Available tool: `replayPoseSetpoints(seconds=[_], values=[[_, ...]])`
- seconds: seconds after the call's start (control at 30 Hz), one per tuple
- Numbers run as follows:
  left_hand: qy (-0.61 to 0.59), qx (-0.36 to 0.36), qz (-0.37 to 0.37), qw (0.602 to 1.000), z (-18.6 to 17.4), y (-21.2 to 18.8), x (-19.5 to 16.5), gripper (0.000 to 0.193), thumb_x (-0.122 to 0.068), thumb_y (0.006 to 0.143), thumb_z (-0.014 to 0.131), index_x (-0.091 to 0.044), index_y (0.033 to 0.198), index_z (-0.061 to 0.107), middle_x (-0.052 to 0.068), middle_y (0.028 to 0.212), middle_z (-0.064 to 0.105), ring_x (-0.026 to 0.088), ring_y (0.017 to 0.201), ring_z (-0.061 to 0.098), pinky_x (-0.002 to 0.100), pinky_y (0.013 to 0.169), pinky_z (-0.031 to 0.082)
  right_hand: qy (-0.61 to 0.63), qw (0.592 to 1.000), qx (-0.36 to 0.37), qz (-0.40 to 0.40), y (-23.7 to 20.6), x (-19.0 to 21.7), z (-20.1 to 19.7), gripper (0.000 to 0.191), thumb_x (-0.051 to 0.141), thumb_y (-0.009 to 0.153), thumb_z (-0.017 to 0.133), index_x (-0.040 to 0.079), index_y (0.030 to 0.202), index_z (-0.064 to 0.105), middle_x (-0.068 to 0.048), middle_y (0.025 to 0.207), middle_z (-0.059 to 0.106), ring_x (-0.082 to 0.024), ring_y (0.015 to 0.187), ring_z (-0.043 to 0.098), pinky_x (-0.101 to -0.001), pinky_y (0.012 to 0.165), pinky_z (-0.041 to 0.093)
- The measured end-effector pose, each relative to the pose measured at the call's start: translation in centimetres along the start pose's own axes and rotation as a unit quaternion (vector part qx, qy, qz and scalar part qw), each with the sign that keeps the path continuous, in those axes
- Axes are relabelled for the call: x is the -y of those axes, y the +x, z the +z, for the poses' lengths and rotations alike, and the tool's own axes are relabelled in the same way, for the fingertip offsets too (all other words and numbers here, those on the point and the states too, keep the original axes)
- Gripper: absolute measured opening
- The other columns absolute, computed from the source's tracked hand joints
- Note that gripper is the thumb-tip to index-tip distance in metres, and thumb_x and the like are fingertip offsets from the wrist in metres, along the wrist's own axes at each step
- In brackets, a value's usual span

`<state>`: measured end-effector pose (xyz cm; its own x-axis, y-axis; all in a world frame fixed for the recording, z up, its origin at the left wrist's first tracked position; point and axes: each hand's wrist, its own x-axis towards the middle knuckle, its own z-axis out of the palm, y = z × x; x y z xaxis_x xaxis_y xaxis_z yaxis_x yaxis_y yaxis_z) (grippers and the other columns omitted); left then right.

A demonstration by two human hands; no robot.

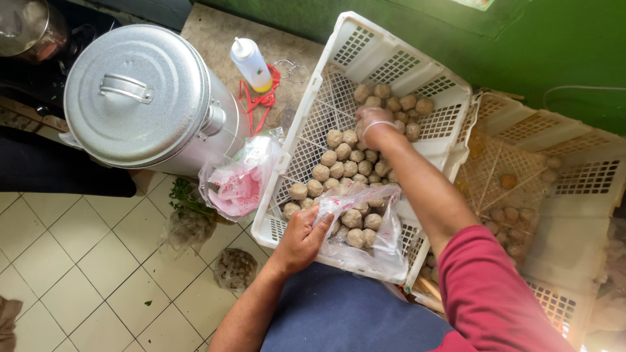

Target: The person packs meatballs by hand from a plastic crate into a clear plastic bag, adding balls one at a time until the bag is filled. They then gather and tie the bag closed and place the packed bag into the crate.

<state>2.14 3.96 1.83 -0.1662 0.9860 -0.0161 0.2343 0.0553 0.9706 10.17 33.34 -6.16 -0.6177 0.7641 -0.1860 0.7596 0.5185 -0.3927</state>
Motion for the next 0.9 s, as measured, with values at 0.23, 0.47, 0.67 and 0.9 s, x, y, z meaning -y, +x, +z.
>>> replayPoseSetpoints(seconds=[0.23,0.47,0.67,0.9], values=[[-0.023,-0.013,0.006,1.0,-0.2,0.3,-0.6,0.03,-0.023,0.106,0.053,0.002,0.113,0.067,0.014,0.087,0.072,0.015,0.076,0.063,0.033,0.072,0.052,0.7,0.633,0.279,-0.178,-10.9,-1.3,-6.5,0.032,0.02,0.094,0.078,0.005,0.119,0.067,-0.014,0.108,0.074,-0.011,0.072,0.06,-0.0248,0.058,0.049],[-0.077,0.01,-0.005,0.997,-0.3,0.4,-0.8,0.034,-0.024,0.107,0.05,0.001,0.122,0.067,0.009,0.092,0.073,0.013,0.084,0.061,0.031,0.079,0.052,0.264,0.916,0.248,-0.172,-20.4,2.3,-4.3,0.062,0.024,0.087,0.075,0.013,0.146,0.057,-0.007,0.142,0.051,-0.016,0.1,0.068,-0.0329,0.089,0.06],[-0.011,0.017,-0.042,0.999,-0.3,0.3,-0.3,0.03,-0.024,0.106,0.054,0.002,0.104,0.068,0.007,0.066,0.06,0.011,0.063,0.052,0.033,0.058,0.045,0.146,0.988,0.043,-0.035,-12.4,-3.6,-4.6,0.024,0.022,0.093,0.072,0.009,0.114,0.071,-0.012,0.111,0.074,-0.023,0.098,0.073,-0.0371,0.091,0.059],[-0.022,0.022,-0.053,0.998,-0.2,-0.1,-0.1,0.028,-0.023,0.104,0.054,0.002,0.102,0.067,0.007,0.061,0.055,0.011,0.059,0.048,0.034,0.055,0.042,-0.064,0.992,0.1,0.04,-6.2,-3.6,-0.5,0.028,0.025,0.092,0.073,0.013,0.116,0.067,-0.019,0.119,0.068,-0.038,0.108,0.065,-0.0458,0.093,0.053]])
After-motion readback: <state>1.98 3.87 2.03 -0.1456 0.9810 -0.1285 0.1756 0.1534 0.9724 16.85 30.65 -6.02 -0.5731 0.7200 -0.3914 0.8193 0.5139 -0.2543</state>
